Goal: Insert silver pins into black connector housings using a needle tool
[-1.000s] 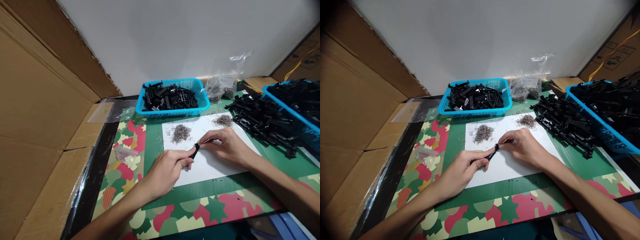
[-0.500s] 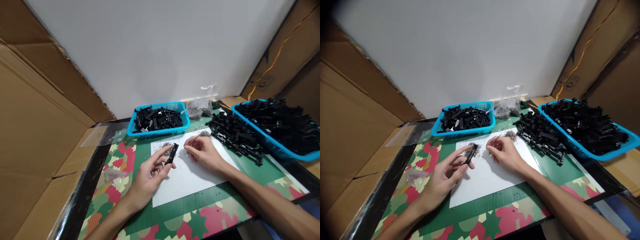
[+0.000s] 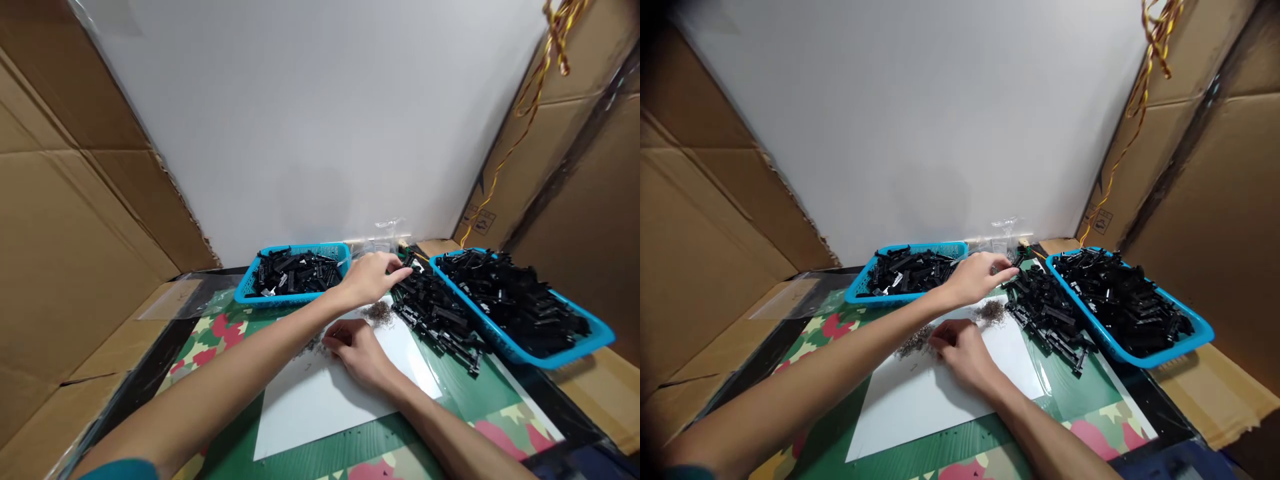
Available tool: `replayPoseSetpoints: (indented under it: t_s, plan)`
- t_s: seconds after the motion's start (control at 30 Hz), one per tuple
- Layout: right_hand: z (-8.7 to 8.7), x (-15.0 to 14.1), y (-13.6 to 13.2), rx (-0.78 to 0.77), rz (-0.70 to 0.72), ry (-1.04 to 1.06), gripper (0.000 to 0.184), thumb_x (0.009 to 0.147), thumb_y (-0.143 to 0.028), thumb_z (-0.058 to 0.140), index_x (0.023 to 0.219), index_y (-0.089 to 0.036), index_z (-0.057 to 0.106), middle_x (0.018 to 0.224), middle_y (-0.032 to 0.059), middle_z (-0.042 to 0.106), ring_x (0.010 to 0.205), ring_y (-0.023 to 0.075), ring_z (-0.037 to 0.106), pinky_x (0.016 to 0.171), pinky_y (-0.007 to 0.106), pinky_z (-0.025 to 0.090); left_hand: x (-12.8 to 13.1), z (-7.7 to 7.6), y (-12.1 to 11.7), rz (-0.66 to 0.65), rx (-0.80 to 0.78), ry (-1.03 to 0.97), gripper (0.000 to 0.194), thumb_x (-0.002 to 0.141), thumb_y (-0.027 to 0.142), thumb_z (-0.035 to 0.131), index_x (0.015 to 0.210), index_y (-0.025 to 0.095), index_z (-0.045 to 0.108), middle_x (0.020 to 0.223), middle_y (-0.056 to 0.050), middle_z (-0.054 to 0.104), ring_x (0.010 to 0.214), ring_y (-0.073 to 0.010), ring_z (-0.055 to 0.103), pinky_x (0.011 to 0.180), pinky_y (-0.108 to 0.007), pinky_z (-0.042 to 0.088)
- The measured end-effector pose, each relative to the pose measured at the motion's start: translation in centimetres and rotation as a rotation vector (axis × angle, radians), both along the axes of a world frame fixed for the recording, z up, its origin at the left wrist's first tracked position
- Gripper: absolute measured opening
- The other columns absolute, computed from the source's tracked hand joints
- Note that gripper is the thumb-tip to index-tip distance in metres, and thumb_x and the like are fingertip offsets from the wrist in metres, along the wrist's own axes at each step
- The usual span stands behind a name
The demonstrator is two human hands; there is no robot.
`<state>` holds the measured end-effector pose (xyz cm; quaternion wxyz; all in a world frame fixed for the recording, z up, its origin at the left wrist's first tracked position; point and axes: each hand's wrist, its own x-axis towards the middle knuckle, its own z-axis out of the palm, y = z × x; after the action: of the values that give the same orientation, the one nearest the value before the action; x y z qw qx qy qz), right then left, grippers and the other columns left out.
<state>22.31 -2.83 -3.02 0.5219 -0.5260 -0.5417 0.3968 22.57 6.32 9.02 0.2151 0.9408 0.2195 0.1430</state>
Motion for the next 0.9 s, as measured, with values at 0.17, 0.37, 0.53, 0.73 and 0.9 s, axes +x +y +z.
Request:
replayPoseSetpoints:
  t_s: [0.17, 0.37, 0.53, 0.73, 0.9]
  plan:
    - [0.9, 0.4, -0.3, 0.044, 0.018, -0.177, 0.028, 0.094, -0.013, 0.053, 0.068, -0.019, 0.059, 0.063, 0.0015, 0.067, 0.057, 0.0153, 0.058, 0.06, 0.025, 0.042, 6.9, -2.0, 1.8, 0.02, 0.036, 0.136, 0.037, 0.106, 0.035, 0.07, 0.138, 0.017, 0.065, 0.138, -0.012, 0.067, 0.116, -0.0278, 0.071, 0.097, -0.049, 0.063]
    - [0.7, -0.2, -1.2, 0.08, -0.023, -0.524, 0.017, 0.096, -0.012, 0.052, 0.083, -0.02, 0.06, 0.075, 0.0068, 0.072, 0.062, 0.0194, 0.057, 0.059, 0.031, 0.027, 8.9, -2.9, 3.2, -0.088, 0.012, 0.194, 0.036, 0.106, 0.035, 0.07, 0.138, 0.018, 0.065, 0.138, -0.012, 0.067, 0.116, -0.0276, 0.071, 0.097, -0.048, 0.063]
    - [1.0, 0.0, -1.3, 0.072, -0.004, -0.749, 0.022, 0.11, -0.025, 0.04, 0.105, -0.02, 0.061, 0.078, 0.0056, 0.074, 0.058, 0.0193, 0.057, 0.058, 0.032, 0.022, 4.3, -0.9, 2.7, -0.169, 0.072, 0.155, 0.035, 0.107, 0.036, 0.069, 0.136, 0.018, 0.066, 0.136, -0.012, 0.069, 0.114, -0.0269, 0.071, 0.097, -0.048, 0.062]
    - [0.9, 0.8, -1.7, 0.079, 0.137, -0.907, 0.014, 0.102, -0.015, 0.049, 0.107, -0.018, 0.061, 0.079, 0.01, 0.076, 0.059, 0.023, 0.06, 0.058, 0.034, 0.019, -6.9, 2.9, 4.5, 0.141, 0.215, 0.221, 0.033, 0.112, 0.036, 0.052, 0.114, 0.016, 0.078, 0.103, -0.013, 0.078, 0.102, -0.03, 0.073, 0.095, -0.044, 0.055]
    - [1.3, 1.5, -2.6, 0.12, 0.195, -0.863, 0.02, 0.108, -0.018, 0.046, 0.093, -0.02, 0.059, 0.087, 0.0094, 0.074, 0.069, 0.0216, 0.063, 0.062, 0.033, 0.027, -14.0, 2.0, 7.8, 0.492, 0.208, 0.419, 0.035, 0.106, 0.037, 0.07, 0.134, 0.016, 0.067, 0.133, -0.012, 0.069, 0.113, -0.0271, 0.072, 0.096, -0.048, 0.062]
